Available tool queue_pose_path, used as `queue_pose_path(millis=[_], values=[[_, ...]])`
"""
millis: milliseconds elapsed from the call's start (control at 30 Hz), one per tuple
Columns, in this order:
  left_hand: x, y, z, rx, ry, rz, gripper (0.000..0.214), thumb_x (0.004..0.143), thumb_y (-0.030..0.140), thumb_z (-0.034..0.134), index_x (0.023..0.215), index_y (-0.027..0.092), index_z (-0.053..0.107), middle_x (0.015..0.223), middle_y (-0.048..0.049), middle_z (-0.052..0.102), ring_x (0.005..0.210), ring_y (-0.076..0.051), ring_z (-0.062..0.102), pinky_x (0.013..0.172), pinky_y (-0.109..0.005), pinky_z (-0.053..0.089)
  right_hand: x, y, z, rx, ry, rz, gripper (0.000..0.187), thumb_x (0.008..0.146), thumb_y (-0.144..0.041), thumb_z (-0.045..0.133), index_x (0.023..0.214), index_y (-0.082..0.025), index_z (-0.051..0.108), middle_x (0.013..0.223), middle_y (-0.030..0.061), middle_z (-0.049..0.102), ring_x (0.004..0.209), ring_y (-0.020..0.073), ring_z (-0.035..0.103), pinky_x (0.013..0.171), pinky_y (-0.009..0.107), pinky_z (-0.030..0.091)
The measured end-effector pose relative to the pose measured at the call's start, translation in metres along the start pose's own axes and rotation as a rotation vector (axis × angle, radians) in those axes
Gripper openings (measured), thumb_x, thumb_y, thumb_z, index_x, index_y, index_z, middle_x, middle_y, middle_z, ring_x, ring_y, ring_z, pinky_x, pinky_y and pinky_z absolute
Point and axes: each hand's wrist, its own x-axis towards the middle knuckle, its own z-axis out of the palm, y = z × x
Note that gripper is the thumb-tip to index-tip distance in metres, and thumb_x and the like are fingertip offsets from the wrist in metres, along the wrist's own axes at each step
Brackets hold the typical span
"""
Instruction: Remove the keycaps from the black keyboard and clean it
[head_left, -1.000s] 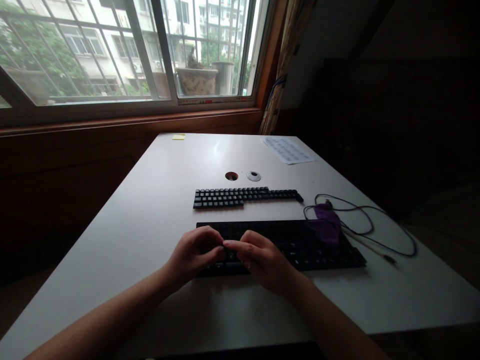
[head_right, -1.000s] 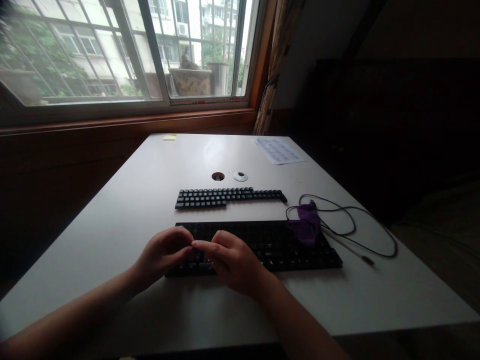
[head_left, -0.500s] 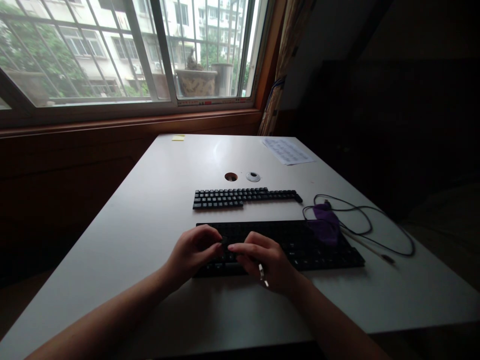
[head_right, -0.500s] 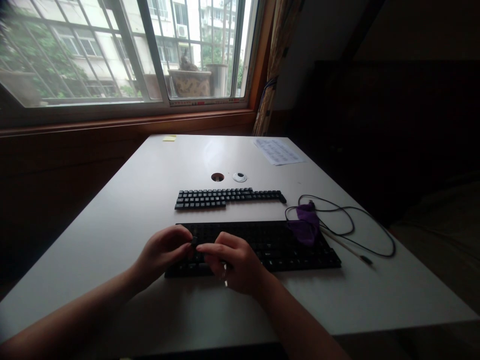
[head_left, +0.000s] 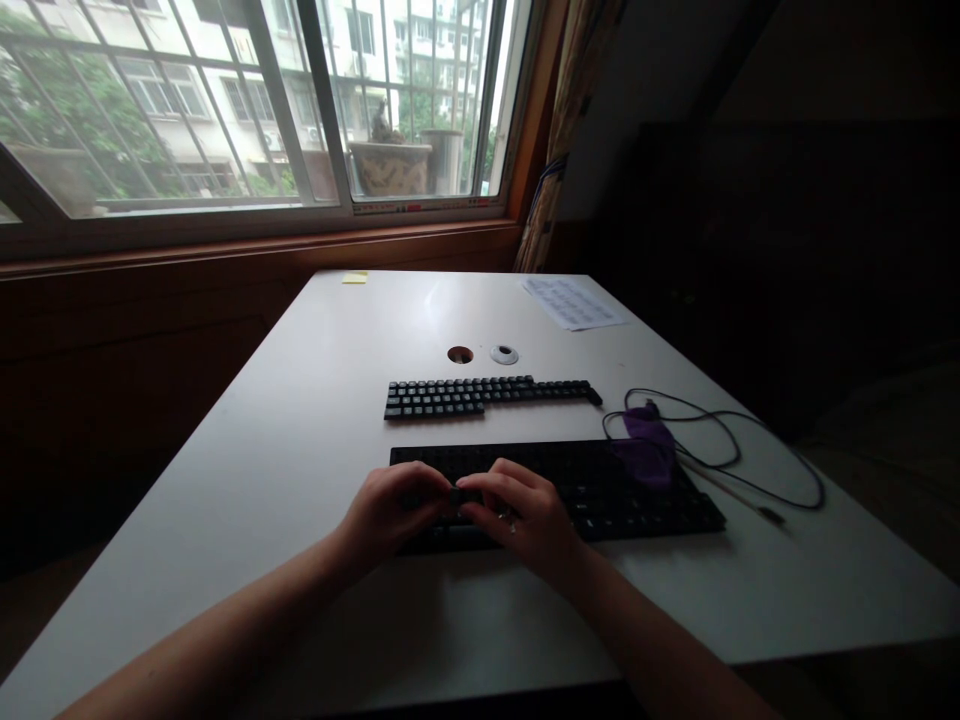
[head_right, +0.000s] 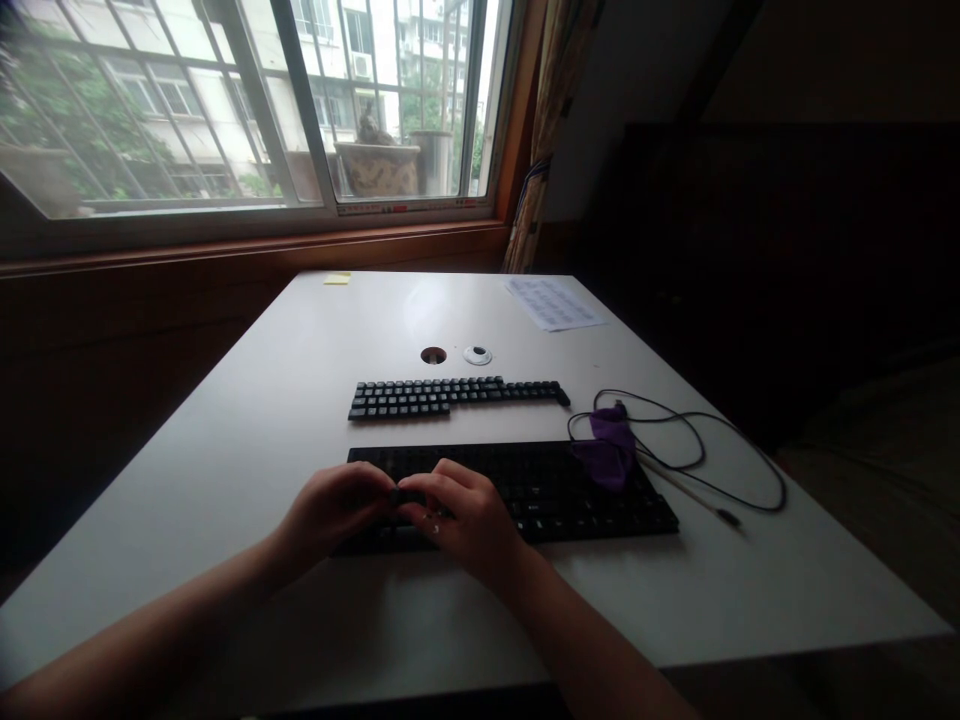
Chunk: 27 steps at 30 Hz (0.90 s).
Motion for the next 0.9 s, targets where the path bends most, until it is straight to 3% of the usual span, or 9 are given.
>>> queue_pose_path(millis=[233,467,633,733,900], values=[[0.003,0.006,-0.007,0.009,-0.099,0.004,0.016,0.09,0.026,0.063,0.097,0.015,0.072,0.086,-0.0078,0.076,0.076,-0.018,0.069,0.068,-0.025,0.053,0.0,-0.001,-0.001,0.017,-0.012,0.015,0.028,0.088,-0.023,0.068,0.115,-0.025,0.067,0.075,-0.0007,0.053,0.064,0.0117,0.052,0.058,0.025,0.045],[0.004,0.002,-0.007,-0.012,-0.119,-0.099,0.023,0.089,0.036,0.066,0.09,0.014,0.074,0.078,-0.0063,0.075,0.07,-0.017,0.067,0.065,-0.024,0.051,-0.002,0.002,-0.003,0.025,-0.075,-0.014,0.026,0.089,-0.022,0.067,0.114,-0.023,0.068,0.078,0.0005,0.056,0.064,0.0115,0.052,0.057,0.024,0.043],[0.005,0.004,-0.007,0.02,-0.128,-0.09,0.022,0.093,0.032,0.06,0.089,0.015,0.074,0.08,-0.0056,0.076,0.071,-0.016,0.068,0.066,-0.023,0.05,-0.001,0.001,-0.006,-0.028,-0.119,-0.029,0.022,0.09,-0.025,0.065,0.112,-0.022,0.068,0.077,0.0008,0.058,0.063,0.0111,0.052,0.057,0.024,0.043],[0.005,0.006,-0.008,0.032,-0.107,-0.082,0.021,0.094,0.03,0.058,0.091,0.016,0.074,0.083,-0.006,0.076,0.076,-0.017,0.07,0.07,-0.024,0.052,0.003,0.004,-0.014,-0.079,-0.138,-0.003,0.021,0.091,-0.028,0.064,0.111,-0.022,0.069,0.079,0.0012,0.059,0.062,0.0108,0.052,0.058,0.024,0.044],[0.005,0.003,-0.015,0.107,-0.037,-0.005,0.018,0.095,0.026,0.057,0.095,0.018,0.072,0.09,-0.0064,0.075,0.082,-0.017,0.069,0.075,-0.027,0.052,0.018,0.024,-0.042,-0.227,-0.107,0.169,0.017,0.091,-0.028,0.064,0.106,-0.023,0.07,0.085,0.0016,0.067,0.072,0.0131,0.061,0.07,0.025,0.048]])
